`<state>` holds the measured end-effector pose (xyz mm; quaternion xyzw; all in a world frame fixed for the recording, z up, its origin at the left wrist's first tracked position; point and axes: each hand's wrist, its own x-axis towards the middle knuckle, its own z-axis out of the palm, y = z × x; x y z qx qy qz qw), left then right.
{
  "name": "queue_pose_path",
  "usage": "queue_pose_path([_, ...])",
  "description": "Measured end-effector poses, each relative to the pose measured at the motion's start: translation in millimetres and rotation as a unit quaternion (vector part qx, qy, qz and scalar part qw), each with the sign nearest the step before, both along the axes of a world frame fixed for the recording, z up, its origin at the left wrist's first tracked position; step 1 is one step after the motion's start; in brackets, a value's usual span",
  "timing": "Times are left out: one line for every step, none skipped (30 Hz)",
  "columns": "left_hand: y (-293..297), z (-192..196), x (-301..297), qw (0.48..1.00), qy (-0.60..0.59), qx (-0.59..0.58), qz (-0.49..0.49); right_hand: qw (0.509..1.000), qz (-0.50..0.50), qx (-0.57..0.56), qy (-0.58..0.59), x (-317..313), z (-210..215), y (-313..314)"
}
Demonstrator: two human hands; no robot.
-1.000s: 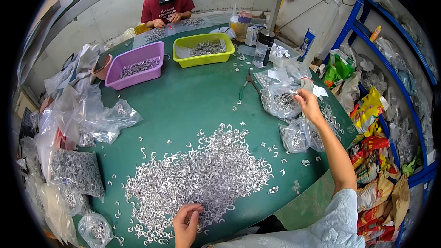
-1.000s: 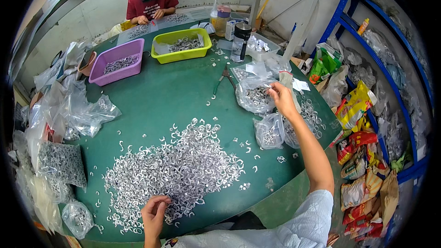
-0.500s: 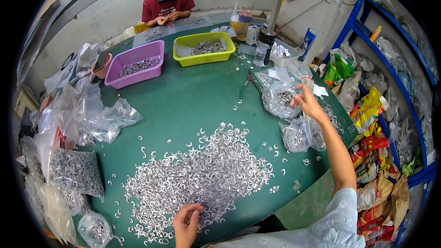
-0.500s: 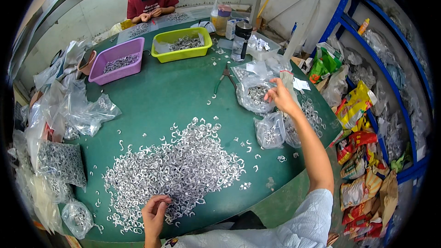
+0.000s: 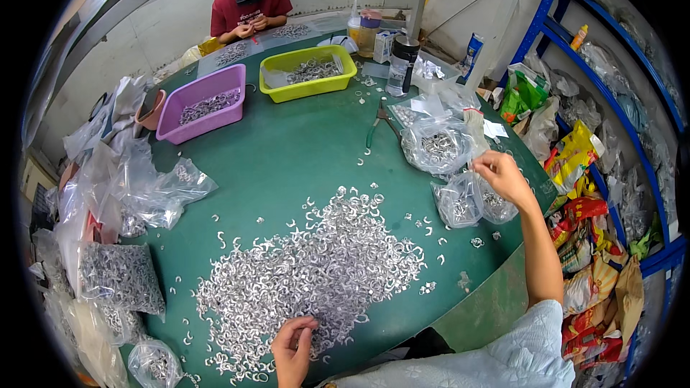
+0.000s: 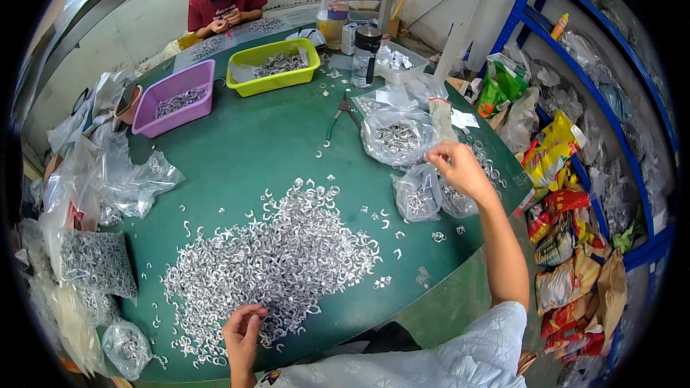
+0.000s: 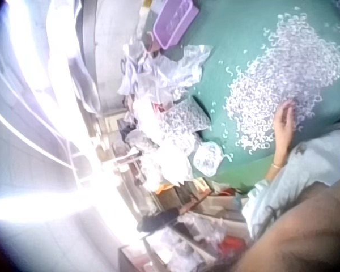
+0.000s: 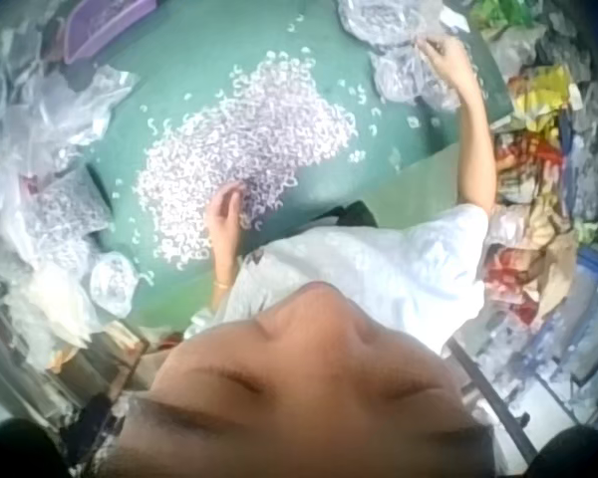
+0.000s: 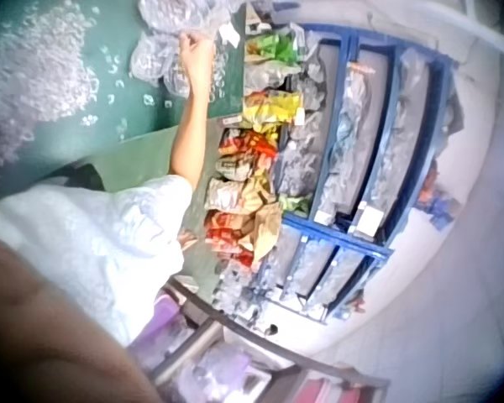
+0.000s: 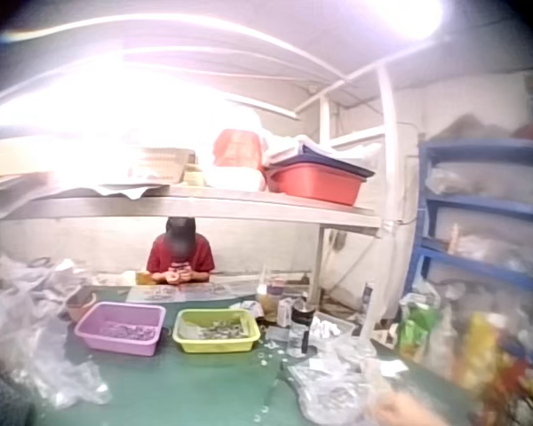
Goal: The person sorts small silver-colored metal pieces on a green table by hand and places them into plastic bags and trays.
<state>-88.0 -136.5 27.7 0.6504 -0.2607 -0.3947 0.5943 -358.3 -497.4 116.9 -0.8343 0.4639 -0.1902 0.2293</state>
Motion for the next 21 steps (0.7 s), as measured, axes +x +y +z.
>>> queue_pose_path([-0.4, 0.8, -0.7, 1.0, -0.001, 0.001, -0.001, 1.0, 0.007, -0.01, 0.025, -3.6, 4.9, 9.6])
queue_pose_path([-0.8, 1.7, -1.4, 1.0, -0.002, 0.002, -0.001, 0.998, 0.015, -0.021, 0.049, -6.1, 6.4, 16.9])
queue_pose_path([-1.2, 2.7, -2.0, 1.0, -0.009, -0.001, -0.003, 0.999, 0.012, -0.007, 0.053, -6.4, 4.9, 22.4])
queue_pose_path([-0.6, 3.1, -3.1, 1.0, -0.013, -0.003, -0.008, 0.998, 0.022, -0.028, 0.06, -8.5, 1.3, 29.2])
queue_pose_path([-0.4, 3.6, -4.2, 1.0, -0.016, -0.005, -0.012, 0.996, 0.033, -0.049, 0.067, -9.9, -4.5, 34.3])
queue_pose_path([-1.7, 2.5, -4.3, 1.0, -0.023, -0.014, -0.017, 0.994, 0.045, -0.07, 0.074, -11.8, -10.4, 37.4])
queue_pose_path([-5.6, -0.7, -3.4, 0.999, -0.028, -0.023, -0.022, 0.991, 0.052, -0.106, 0.065, -17.5, -16.1, 37.5])
queue_pose_path([0.4, -4.6, -3.9, 0.999, -0.032, -0.016, -0.018, 0.993, 0.026, -0.103, 0.051, -16.3, -20.8, 43.4])
queue_pose_path([-0.2, -7.4, -3.0, 0.997, -0.064, -0.02, -0.023, 0.994, -0.001, -0.1, 0.037, -14.7, -17.9, 49.7])
queue_pose_path([1.3, -7.4, -1.8, 0.991, -0.128, -0.029, -0.037, 0.995, -0.025, -0.087, 0.028, -10.7, -16.6, 62.7])
queue_pose_path([3.9, 1.2, -2.9, 0.984, -0.175, -0.009, -0.039, 0.996, -0.005, -0.085, 0.022, -1.0, -12.9, 76.7])
queue_pose_path([7.8, 8.5, -6.8, 0.974, -0.223, 0.009, -0.041, 0.997, 0.029, -0.073, 0.002, 5.9, -15.7, 90.8])
queue_pose_path([10.2, 7.4, -9.9, 0.953, -0.298, -0.005, -0.057, 0.997, 0.064, -0.04, -0.003, 13.5, -12.1, 111.0])
queue_pose_path([8.0, 0.9, -13.1, 0.925, -0.373, -0.026, -0.075, 0.995, 0.096, -0.013, -0.009, 19.6, -12.5, 127.0])
queue_pose_path([9.5, -3.4, -17.4, 0.899, -0.425, -0.008, -0.104, 0.989, 0.147, 0.0, -0.035, 21.7, -23.8, 137.2])
queue_pose_path([10.5, -5.6, -23.9, 0.876, -0.462, 0.032, -0.133, 0.984, 0.174, 0.036, -0.022, 26.9, -27.3, 147.1])
queue_pose_path([12.0, -7.5, -28.9, 0.86, -0.483, 0.064, -0.155, 0.98, 0.193, 0.046, -0.028, 32.3, -36.4, 155.7])
queue_pose_path([15.6, -9.8, -31.8, 0.842, -0.502, 0.095, -0.176, 0.975, 0.212, 0.055, -0.034, 38.4, -47.8, 163.2])
queue_pose_path([19.1, -13.3, -32.2, 0.84, -0.505, 0.104, -0.168, 0.973, 0.219, 0.044, -0.054, 43.5, -55.1, 169.2])
queue_pose_path([21.7, -20.6, -32.9, 0.839, -0.509, 0.111, -0.157, 0.975, 0.213, 0.007, -0.061, 51.3, -62.7, 173.7])
queue_pose_path([24.4, -25.5, -33.6, 0.838, -0.513, 0.118, -0.147, 0.976, 0.206, -0.029, -0.068, 60.2, -70.3, 178.9])
